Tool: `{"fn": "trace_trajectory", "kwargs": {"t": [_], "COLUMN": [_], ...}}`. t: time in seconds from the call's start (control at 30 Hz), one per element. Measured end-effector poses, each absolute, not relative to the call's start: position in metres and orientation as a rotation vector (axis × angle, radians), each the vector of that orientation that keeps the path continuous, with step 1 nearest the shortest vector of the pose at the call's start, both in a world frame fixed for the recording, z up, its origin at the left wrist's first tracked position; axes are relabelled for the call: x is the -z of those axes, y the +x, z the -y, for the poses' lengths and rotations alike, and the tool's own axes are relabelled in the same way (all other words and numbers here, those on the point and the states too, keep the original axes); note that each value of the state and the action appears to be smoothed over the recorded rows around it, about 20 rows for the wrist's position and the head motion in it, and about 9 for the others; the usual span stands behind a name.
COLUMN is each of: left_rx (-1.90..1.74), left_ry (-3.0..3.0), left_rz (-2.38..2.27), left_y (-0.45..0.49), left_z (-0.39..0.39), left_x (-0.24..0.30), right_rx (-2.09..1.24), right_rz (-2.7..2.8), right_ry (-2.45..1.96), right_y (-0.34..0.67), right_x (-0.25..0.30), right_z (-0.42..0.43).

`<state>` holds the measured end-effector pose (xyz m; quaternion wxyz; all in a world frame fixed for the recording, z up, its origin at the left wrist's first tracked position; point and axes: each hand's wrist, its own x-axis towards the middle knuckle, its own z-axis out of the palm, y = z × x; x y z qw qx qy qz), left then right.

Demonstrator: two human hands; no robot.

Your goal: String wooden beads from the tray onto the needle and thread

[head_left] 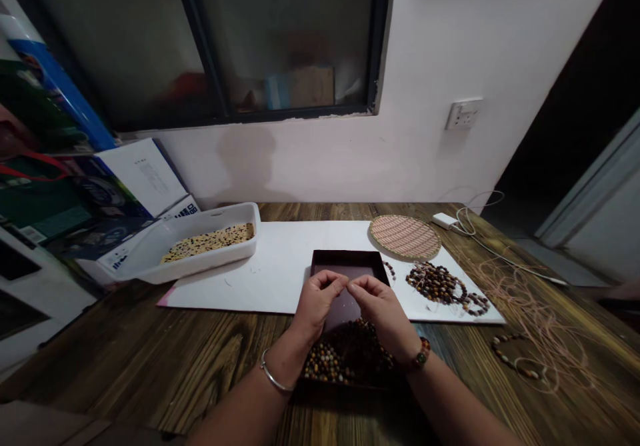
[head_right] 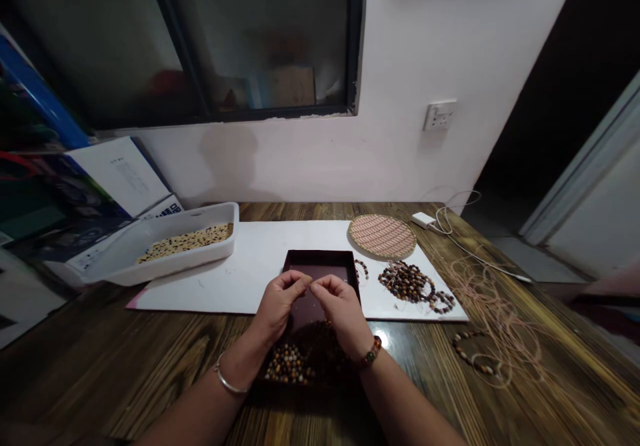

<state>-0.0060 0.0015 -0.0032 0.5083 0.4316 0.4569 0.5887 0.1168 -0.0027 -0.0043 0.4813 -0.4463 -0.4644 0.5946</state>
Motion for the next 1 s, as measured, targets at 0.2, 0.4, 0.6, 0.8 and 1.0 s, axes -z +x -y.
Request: {"fn": "trace_trajectory", "kwargs": {"t": [0.2,0.4,0.6,0.8,1.0], "left_rx": [-1.403,-1.391,-1.403,-1.472,-1.625], "left_ry": [1.125,1.227,1.357,1.209,1.788], "left_rz": [-1.106,-1.113,-1.135,-1.222,-1.322], "left_y": [-0.006,-0.007,-0.006,-0.013,-0.028], "left_z": [-0.001,-0.001,0.001,-0.004,-0.002], "left_x": [0.003,0.006,0.005,0.005,-0.005], "right_rx": [-1.486,-1.582,-1.579,-1.331,-1.105], "right_rz": [1.167,1.110,1.154,1.175,1.337], "right_ry": [-1.021,-0.871,-0.955,-1.116,-1.133], "right_y": [0.118,0.115,0.117,0.125,0.131], "right_x": [0.005,0.001,-0.002,-0.004,-0.008], "right_z": [0.003,0.007,0.006,0.001,-0.001]}}
